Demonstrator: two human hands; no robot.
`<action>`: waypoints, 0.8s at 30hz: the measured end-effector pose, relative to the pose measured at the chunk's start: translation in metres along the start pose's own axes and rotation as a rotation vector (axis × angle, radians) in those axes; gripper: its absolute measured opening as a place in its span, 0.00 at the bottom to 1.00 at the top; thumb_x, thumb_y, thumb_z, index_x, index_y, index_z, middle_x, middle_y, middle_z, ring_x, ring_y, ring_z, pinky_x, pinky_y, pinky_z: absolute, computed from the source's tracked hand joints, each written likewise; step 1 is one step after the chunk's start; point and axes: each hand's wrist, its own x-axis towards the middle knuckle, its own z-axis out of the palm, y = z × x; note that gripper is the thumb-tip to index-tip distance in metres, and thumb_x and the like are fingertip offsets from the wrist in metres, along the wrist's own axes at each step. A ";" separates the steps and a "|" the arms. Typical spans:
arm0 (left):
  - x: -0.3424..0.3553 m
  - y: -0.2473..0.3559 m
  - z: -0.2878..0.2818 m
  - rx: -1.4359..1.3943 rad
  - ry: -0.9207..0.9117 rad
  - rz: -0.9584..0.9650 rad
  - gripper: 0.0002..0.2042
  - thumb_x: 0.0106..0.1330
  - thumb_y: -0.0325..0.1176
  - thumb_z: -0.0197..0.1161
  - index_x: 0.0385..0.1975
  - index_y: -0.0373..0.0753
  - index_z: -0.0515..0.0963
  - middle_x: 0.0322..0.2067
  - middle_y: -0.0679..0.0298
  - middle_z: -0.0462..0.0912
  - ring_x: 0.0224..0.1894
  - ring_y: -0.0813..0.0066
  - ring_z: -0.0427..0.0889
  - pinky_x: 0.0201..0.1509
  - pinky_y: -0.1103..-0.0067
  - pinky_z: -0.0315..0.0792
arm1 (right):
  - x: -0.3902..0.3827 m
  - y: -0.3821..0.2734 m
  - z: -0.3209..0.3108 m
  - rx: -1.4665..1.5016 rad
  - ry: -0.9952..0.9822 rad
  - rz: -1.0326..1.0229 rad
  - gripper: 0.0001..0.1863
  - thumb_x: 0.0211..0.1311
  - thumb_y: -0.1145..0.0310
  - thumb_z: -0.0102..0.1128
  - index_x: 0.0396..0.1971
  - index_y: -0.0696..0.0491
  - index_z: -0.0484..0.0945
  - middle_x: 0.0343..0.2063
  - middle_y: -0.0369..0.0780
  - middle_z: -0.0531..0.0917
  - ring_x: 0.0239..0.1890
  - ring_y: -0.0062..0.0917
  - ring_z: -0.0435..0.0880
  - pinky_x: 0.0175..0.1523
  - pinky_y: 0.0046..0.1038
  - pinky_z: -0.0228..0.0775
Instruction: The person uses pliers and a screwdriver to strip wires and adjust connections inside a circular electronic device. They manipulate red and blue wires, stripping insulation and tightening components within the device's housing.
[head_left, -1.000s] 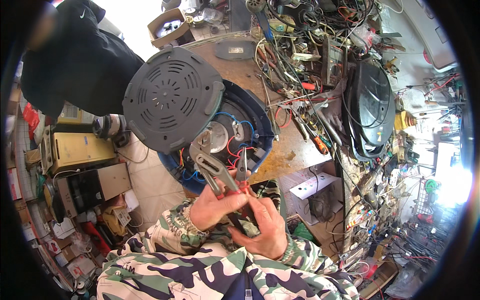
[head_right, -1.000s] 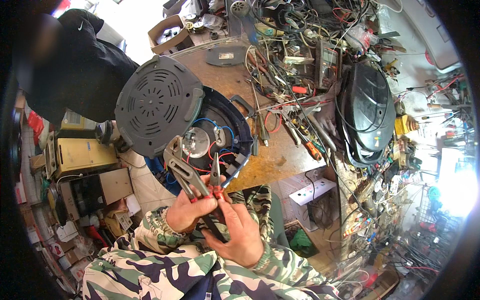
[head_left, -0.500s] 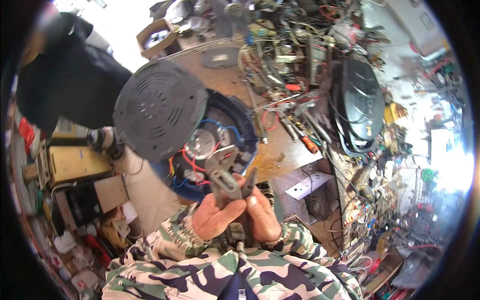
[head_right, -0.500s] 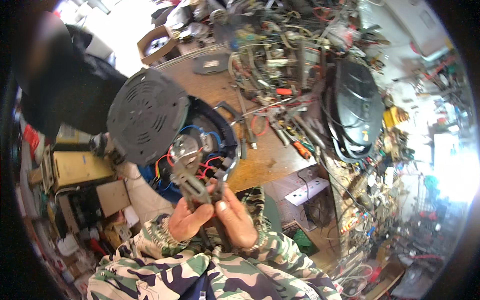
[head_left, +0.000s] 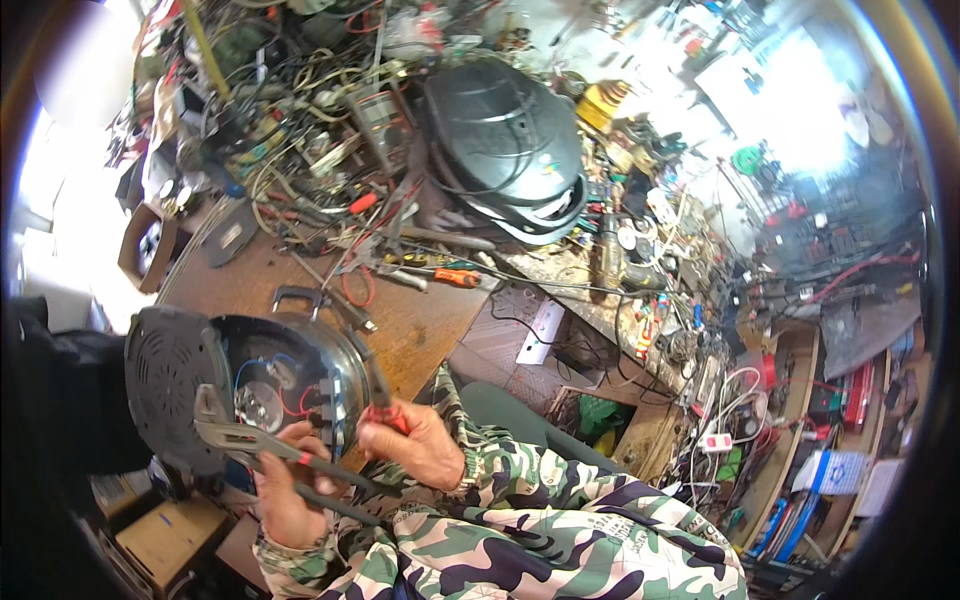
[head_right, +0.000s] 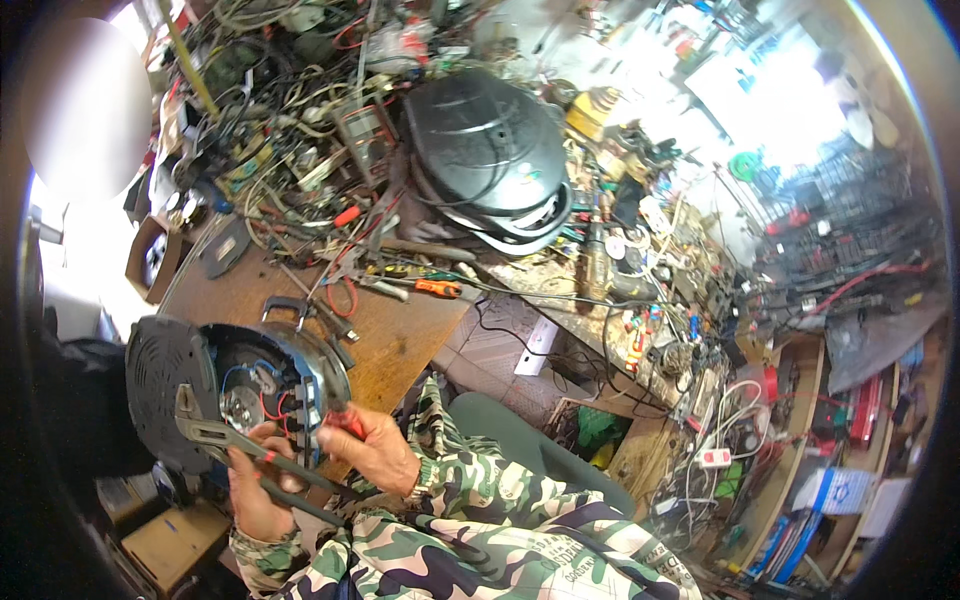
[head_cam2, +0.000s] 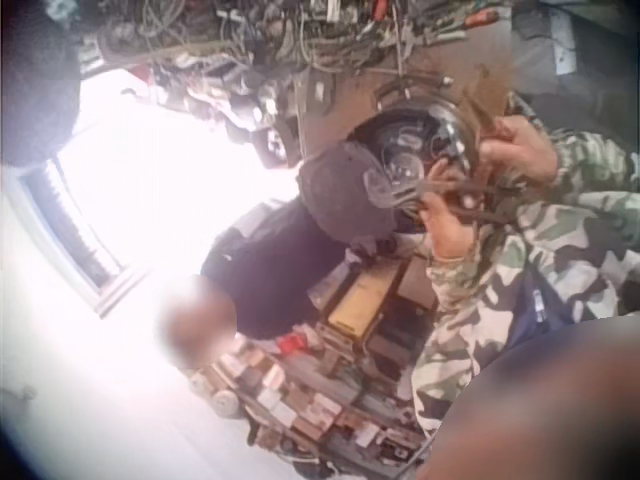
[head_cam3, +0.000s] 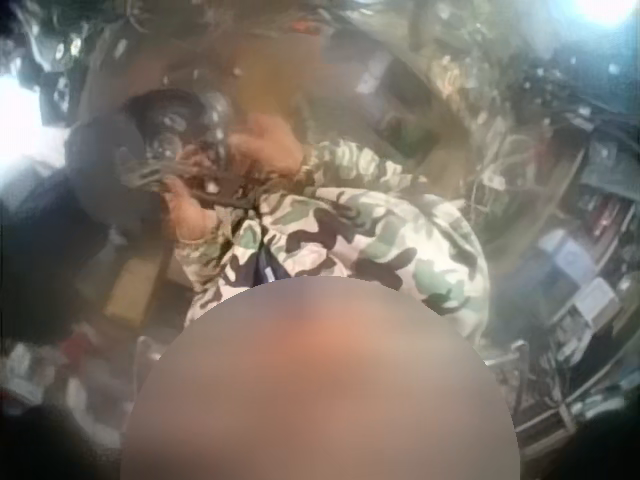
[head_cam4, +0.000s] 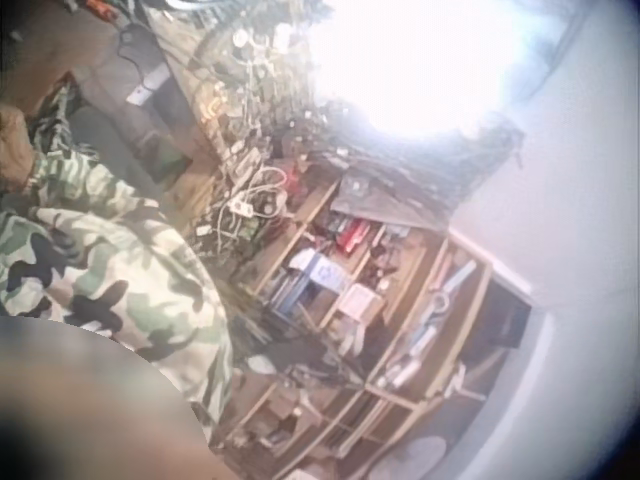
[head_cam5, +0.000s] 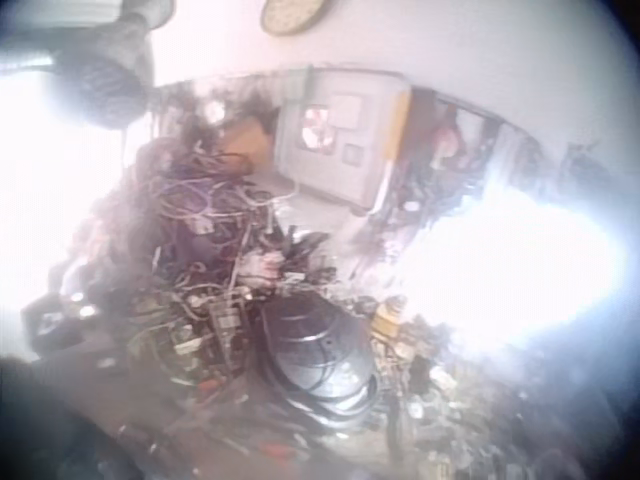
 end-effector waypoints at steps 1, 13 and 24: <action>0.006 0.005 0.001 -0.151 0.085 -0.063 0.30 0.83 0.57 0.48 0.57 0.31 0.77 0.36 0.62 0.82 0.23 0.79 0.74 0.25 0.81 0.69 | -0.001 0.000 -0.003 -0.070 -0.049 -0.016 0.15 0.73 0.67 0.69 0.53 0.58 0.80 0.38 0.33 0.86 0.41 0.13 0.82 0.51 0.23 0.77; -0.004 -0.003 -0.015 -0.215 -0.057 -0.229 0.34 0.57 0.18 0.56 0.70 0.31 0.68 0.54 0.52 0.81 0.45 0.71 0.82 0.47 0.78 0.77 | -0.022 0.018 0.040 -0.346 -0.052 -0.114 0.12 0.68 0.72 0.69 0.48 0.60 0.81 0.36 0.37 0.87 0.38 0.17 0.81 0.46 0.26 0.77; -0.019 0.002 -0.063 0.047 -0.093 -0.393 0.26 0.72 0.22 0.53 0.70 0.35 0.62 0.46 0.54 0.82 0.30 0.77 0.78 0.32 0.79 0.74 | -0.046 0.024 0.022 -0.306 0.133 0.214 0.09 0.68 0.72 0.70 0.43 0.59 0.81 0.31 0.28 0.83 0.32 0.10 0.75 0.38 0.19 0.69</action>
